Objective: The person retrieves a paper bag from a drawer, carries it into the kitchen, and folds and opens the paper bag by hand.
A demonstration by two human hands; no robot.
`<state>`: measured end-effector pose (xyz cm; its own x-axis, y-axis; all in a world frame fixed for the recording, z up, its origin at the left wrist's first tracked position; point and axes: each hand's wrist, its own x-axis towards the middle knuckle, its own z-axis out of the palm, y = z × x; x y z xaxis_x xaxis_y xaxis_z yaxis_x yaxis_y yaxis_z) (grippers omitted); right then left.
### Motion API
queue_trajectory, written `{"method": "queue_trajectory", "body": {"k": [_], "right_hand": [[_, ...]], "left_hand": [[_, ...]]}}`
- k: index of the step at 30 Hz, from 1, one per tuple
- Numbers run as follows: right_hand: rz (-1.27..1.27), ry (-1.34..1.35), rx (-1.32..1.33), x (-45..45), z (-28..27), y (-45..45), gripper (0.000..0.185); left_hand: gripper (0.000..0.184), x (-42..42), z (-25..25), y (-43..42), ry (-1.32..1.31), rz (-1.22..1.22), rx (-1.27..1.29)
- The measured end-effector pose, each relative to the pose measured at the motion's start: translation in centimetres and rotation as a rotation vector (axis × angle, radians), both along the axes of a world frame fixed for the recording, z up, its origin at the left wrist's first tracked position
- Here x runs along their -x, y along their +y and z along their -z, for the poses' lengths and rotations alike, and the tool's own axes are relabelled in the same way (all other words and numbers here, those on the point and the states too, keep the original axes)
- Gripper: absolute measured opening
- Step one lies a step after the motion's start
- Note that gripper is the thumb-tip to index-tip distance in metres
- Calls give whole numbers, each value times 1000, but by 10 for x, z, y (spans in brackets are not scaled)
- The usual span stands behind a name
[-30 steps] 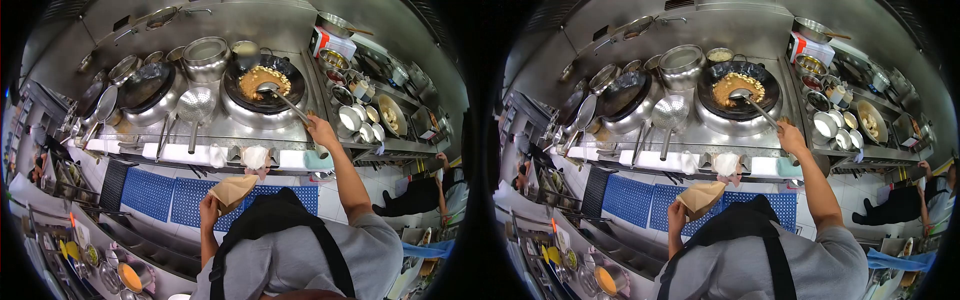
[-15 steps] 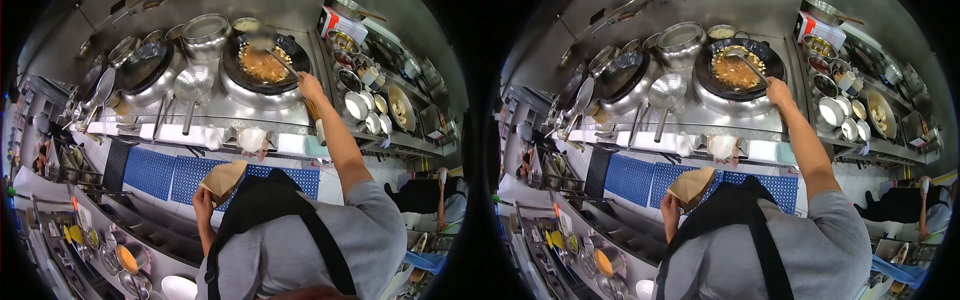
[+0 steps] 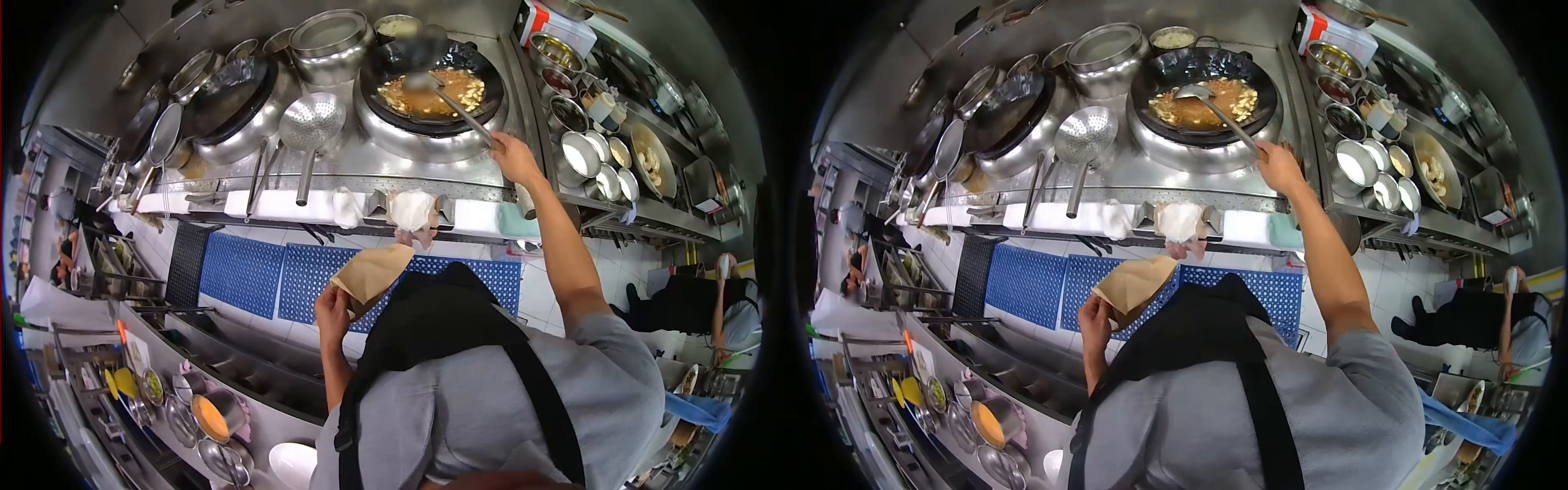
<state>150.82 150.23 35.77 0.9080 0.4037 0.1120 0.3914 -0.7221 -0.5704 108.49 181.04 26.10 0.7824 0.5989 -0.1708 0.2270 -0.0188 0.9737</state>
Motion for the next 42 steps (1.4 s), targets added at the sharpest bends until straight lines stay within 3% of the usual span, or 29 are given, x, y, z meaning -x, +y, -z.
{"method": "queue_trajectory", "body": {"k": [10,17,27,33,42], "right_hand": [[84,113,-143,81,-43,-66,49],[101,167,-226,119,-87,-105,48],[115,70,-45,55,-35,-48,49],[140,-18,81,2,0,-7,47],[163,-87,24,-69,14,21,47]], "left_hand": [[24,-24,-6,7,87,198,-21],[23,-33,-2,5,30,206,-21],[22,-32,-2,-12,-41,178,-49],[23,-16,-2,-17,58,123,-94],[25,5,4,-21,88,39,-54]]}}
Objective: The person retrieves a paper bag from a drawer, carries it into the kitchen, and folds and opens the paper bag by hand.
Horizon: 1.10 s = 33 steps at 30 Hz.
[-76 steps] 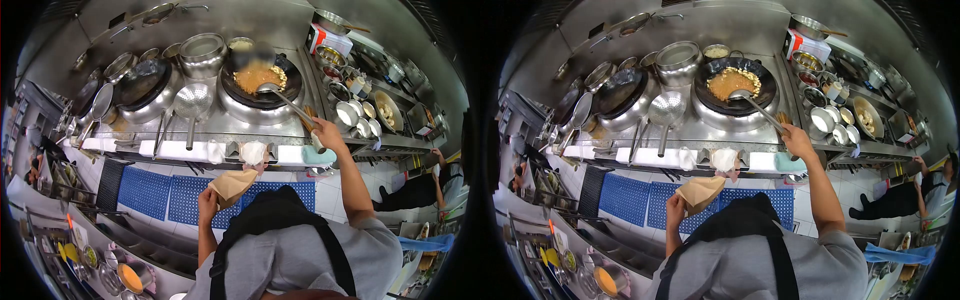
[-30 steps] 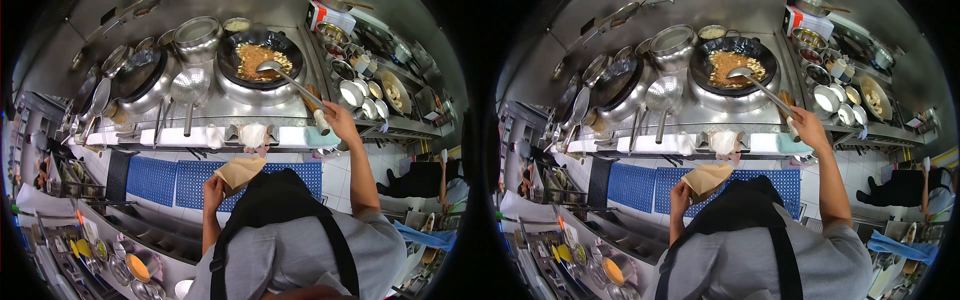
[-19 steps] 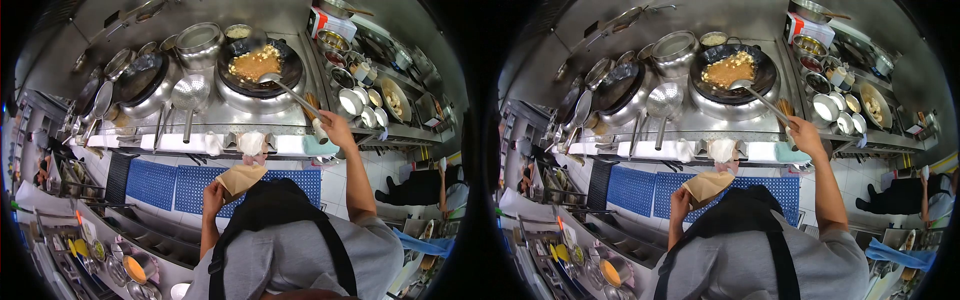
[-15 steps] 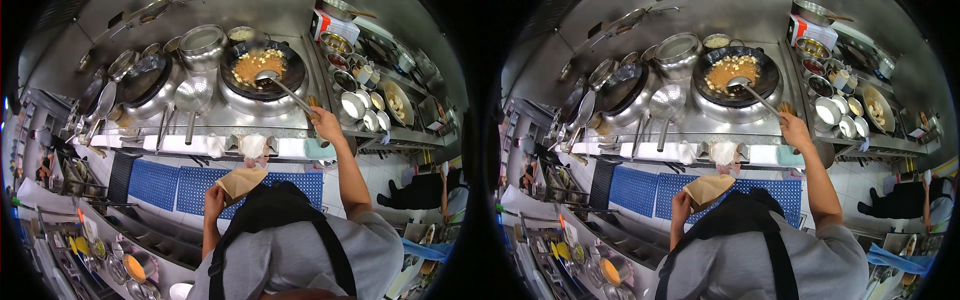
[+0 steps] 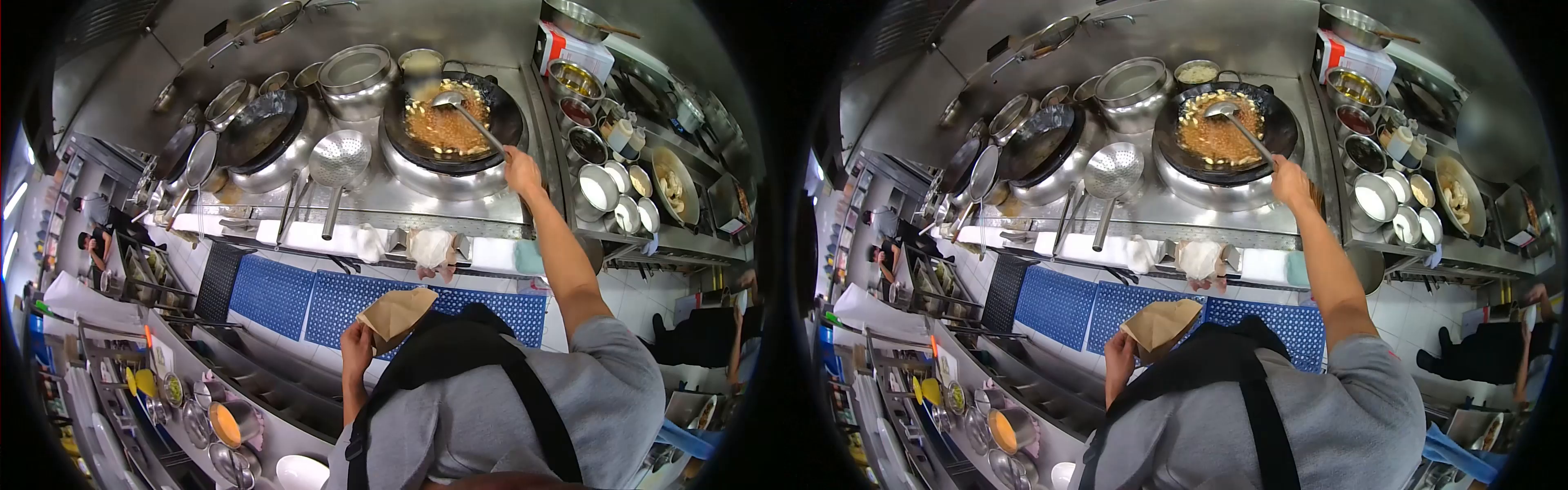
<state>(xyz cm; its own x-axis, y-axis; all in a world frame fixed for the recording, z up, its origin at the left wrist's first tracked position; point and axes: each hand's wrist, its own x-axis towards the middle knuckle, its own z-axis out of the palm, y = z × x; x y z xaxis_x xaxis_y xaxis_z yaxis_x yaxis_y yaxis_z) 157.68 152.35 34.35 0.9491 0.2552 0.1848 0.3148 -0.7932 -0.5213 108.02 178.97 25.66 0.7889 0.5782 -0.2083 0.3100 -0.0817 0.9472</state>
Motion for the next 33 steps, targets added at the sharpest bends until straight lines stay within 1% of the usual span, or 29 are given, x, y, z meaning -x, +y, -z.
{"method": "queue_trajectory", "body": {"k": [3,6,8,11,14,17,18,20,21,23,27,30,32,33], "right_hand": [[7,22,-169,-17,20,-1,46],[45,177,-302,-16,32,-5,46],[27,182,-316,-7,39,-8,47],[-1,202,-361,8,46,-11,47],[-27,214,-403,27,48,-13,45],[-79,170,-432,43,52,-19,44],[-101,147,-441,48,53,-21,43],[-122,200,-387,72,30,-26,44],[-132,225,-361,83,18,-29,45],[-146,237,-374,95,12,-37,46],[-183,307,-372,116,-11,-61,49],[-135,299,-242,145,-61,-76,49],[-95,277,-172,152,-72,-75,48],[-79,258,-150,153,-72,-73,47]], "left_hand": [[25,13,-5,-1,-25,-57,-26],[25,25,-7,0,-10,-114,13],[26,30,-5,1,-5,-137,50],[26,29,2,5,0,-119,-11],[27,26,-5,10,66,-45,-131],[26,21,16,15,3,-82,-48],[25,19,8,14,17,-72,-42],[24,8,-16,8,47,-48,-25],[24,4,-16,7,-7,-34,34],[24,-2,-14,6,-115,-11,156],[24,-8,7,11,-77,34,108],[25,-14,4,9,-91,23,75],[25,-21,-8,5,-94,-20,34],[26,-21,-3,7,-135,-39,56]]}}
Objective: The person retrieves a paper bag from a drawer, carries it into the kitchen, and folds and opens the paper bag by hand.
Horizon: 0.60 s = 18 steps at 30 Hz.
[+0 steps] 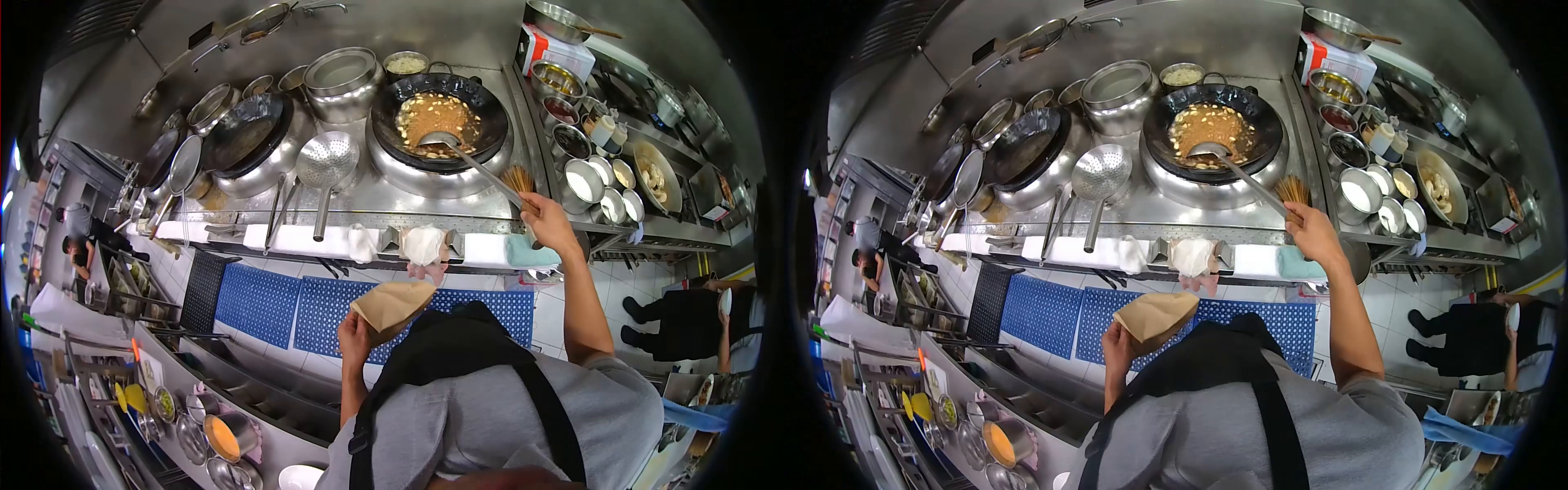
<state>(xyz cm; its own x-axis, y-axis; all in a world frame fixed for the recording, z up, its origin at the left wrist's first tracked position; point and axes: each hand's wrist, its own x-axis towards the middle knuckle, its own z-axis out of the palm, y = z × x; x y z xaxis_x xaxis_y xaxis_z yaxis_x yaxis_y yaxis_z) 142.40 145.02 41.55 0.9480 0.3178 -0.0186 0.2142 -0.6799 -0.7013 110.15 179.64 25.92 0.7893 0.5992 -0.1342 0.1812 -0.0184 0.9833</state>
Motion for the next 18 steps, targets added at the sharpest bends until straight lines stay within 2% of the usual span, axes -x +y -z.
{"method": "queue_trajectory", "body": {"k": [2,5,8,9,13,15,16,17,18], "right_hand": [[27,-40,34,-4,7,3,46],[58,-125,61,-26,38,18,45],[72,-206,83,-53,63,34,45],[77,-220,89,-67,77,39,45],[76,-261,119,-106,96,56,47],[50,-263,244,-124,99,64,47],[10,-398,404,-131,102,68,48],[13,-479,419,-122,91,75,50],[-32,-544,180,-107,66,83,48]], "left_hand": [[28,-2,13,3,-81,-39,42],[31,-10,-20,-3,-97,-126,53],[34,-9,-20,1,-147,-140,133],[34,-11,-35,-4,-139,-122,138],[33,-20,-61,-8,-104,-57,-54],[32,-28,-51,-2,-166,-35,-149],[30,-35,-73,-9,-151,-32,-241],[28,-38,-79,-9,-69,-42,-287],[27,-48,-93,-14,-138,-43,-274]]}}
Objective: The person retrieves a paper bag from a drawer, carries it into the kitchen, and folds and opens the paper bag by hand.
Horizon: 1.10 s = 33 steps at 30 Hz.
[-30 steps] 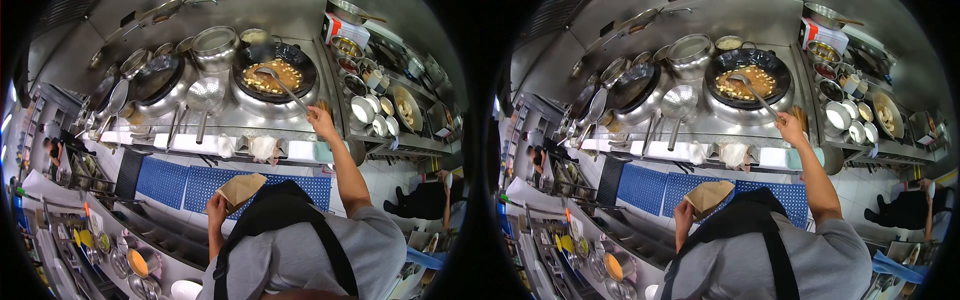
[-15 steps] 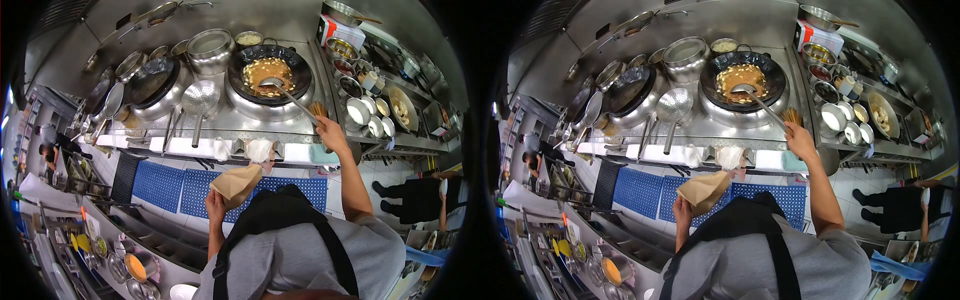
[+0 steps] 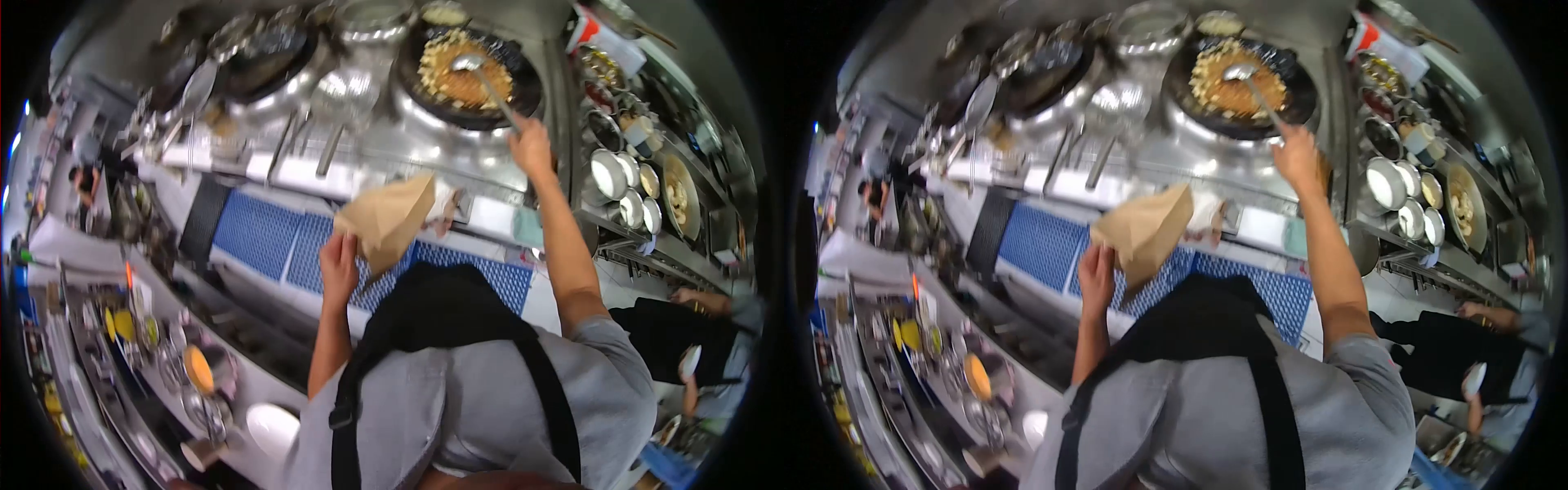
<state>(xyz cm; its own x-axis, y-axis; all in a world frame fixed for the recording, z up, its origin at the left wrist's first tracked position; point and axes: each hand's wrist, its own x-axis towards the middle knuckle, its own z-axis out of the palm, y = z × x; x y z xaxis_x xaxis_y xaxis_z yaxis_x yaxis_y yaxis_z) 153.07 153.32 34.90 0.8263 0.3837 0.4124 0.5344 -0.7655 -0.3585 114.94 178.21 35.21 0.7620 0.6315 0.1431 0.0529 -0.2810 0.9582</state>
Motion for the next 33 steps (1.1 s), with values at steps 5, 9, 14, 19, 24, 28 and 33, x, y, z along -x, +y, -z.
{"method": "queue_trajectory", "body": {"k": [5,9,14,19,24,28,33], "right_hand": [[-665,510,-437,108,-83,39,38],[-809,556,-420,141,-86,53,32],[-730,1066,-715,156,-85,57,23],[-730,1058,-829,169,-81,64,19],[-713,1095,-784,177,-76,75,14],[-757,1112,-655,186,-83,92,16],[-877,1146,-494,200,-82,148,18]], "left_hand": [[29,-19,-27,-20,-105,-1,129],[27,-23,-26,-23,-211,-60,97],[23,-13,-21,-12,-265,-119,15],[23,1,-10,4,-276,-133,140],[44,21,-28,17,-370,15,382],[49,44,-70,32,-224,151,181],[30,49,-77,29,301,64,85]]}}
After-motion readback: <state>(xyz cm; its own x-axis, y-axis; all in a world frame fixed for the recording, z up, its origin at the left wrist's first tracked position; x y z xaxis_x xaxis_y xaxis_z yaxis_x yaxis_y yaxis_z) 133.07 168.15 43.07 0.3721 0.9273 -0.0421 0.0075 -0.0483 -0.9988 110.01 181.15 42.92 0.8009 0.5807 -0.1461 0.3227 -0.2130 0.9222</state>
